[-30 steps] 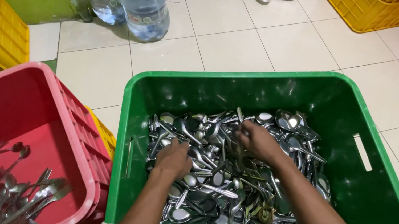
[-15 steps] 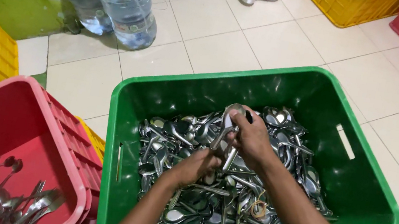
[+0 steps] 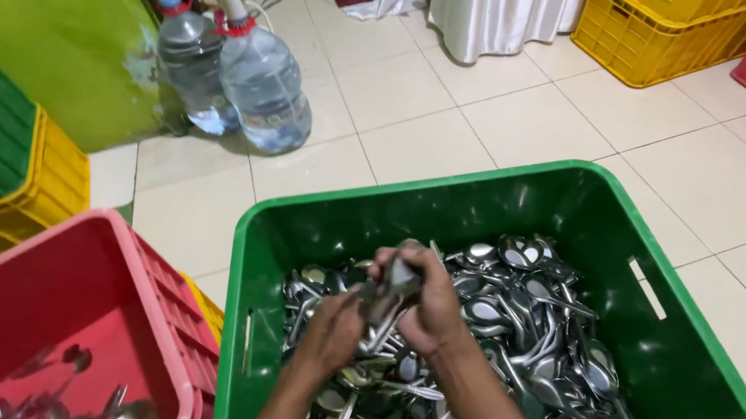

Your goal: The person sorts mixed cutlery from a red bin into a green bin, separating forks from spoons. They wipe the cutlery with a cloth during the process and transfer the sorted items between the two bins.

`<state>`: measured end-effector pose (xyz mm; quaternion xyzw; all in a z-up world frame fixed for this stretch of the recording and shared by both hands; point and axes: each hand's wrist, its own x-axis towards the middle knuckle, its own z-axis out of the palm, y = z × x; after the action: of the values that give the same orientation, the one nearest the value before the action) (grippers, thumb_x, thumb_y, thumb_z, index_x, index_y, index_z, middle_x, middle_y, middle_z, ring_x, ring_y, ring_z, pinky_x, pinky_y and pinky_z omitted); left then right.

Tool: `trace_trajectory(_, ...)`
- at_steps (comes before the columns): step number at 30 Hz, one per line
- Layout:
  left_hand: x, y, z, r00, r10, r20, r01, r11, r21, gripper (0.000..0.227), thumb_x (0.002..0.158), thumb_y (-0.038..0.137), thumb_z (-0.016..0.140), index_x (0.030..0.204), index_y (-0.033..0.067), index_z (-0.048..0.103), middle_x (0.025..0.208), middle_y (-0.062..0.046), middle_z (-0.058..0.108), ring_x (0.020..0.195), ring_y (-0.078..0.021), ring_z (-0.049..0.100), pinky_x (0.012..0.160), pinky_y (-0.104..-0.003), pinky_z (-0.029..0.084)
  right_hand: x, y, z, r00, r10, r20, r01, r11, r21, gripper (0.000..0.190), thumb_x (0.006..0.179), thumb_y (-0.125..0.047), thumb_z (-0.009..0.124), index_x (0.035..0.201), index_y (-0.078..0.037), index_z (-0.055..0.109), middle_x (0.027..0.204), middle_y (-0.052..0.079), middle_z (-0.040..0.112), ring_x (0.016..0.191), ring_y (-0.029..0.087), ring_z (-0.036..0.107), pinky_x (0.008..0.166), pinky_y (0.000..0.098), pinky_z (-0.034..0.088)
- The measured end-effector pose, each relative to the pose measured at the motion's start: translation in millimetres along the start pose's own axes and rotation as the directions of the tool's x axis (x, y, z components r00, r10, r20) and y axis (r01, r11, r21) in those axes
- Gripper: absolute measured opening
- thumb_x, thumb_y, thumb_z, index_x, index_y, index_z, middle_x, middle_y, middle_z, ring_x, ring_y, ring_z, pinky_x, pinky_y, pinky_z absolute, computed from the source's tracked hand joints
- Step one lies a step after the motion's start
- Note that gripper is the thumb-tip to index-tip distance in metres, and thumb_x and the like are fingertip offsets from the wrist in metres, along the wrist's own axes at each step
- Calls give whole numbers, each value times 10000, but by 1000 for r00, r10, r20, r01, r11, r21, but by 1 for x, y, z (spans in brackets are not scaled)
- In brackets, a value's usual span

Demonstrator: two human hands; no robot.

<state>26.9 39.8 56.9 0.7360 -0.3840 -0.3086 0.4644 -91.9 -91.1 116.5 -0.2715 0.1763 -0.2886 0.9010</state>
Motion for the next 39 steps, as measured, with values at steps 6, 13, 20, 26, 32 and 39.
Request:
trace_trajectory(6,27,-23,-13,984,-82,-160,91,995,49,471,981,409,419,932,123,791,672,-62,737,685,-213,710,687,-352,550,20,-25,-49,994,40,-100,-15,971,237,140,873,-59,523,976,-153,530,976,73,688,868,207,619,648,253,498)
trace_trajectory(13,23,-22,1,990,-97,-98,69,964,-258,561,1030,368,279,911,33,714,620,-76,613,533,-134,527,539,-244,428,18,-16,-39,960,90,-264,-102,994,-30,286,919,-144,631,1199,-128,573,909,44,579,718,137,501,563,223,454)
trace_trajectory(20,14,-1,20,960,-279,-7,261,905,-335,512,1022,493,367,771,92,561,642,-50,518,604,-153,488,573,-253,417,21,24,-39,969,78,-236,-149,943,-298,250,1013,-202,551,1219,-79,621,918,92,652,777,159,612,570,266,536)
trace_trajectory(26,28,-1,23,895,-431,118,443,824,-352,480,960,548,518,946,79,616,838,-89,579,767,-224,596,656,-319,484,19,36,-36,999,-15,-28,-7,760,-650,370,809,-89,821,1151,-21,697,956,133,699,808,211,665,652,341,600)
trace_trajectory(32,40,-43,8,825,-365,432,468,869,-161,1086,917,935,338,1595,90,397,1479,-246,534,1259,-317,565,1029,-387,432,32,10,-34,974,-151,-169,18,796,-605,347,847,-77,681,1191,-121,687,871,36,569,819,166,571,695,290,473)
trace_trajectory(39,42,-99,2,791,-522,320,286,777,561,786,899,683,533,1317,27,649,1388,-221,627,1378,-372,531,1136,-495,427,42,-39,-65,927,-284,-246,231,947,-222,368,877,-42,698,1231,-102,617,1007,64,576,1040,244,641,900,347,567)
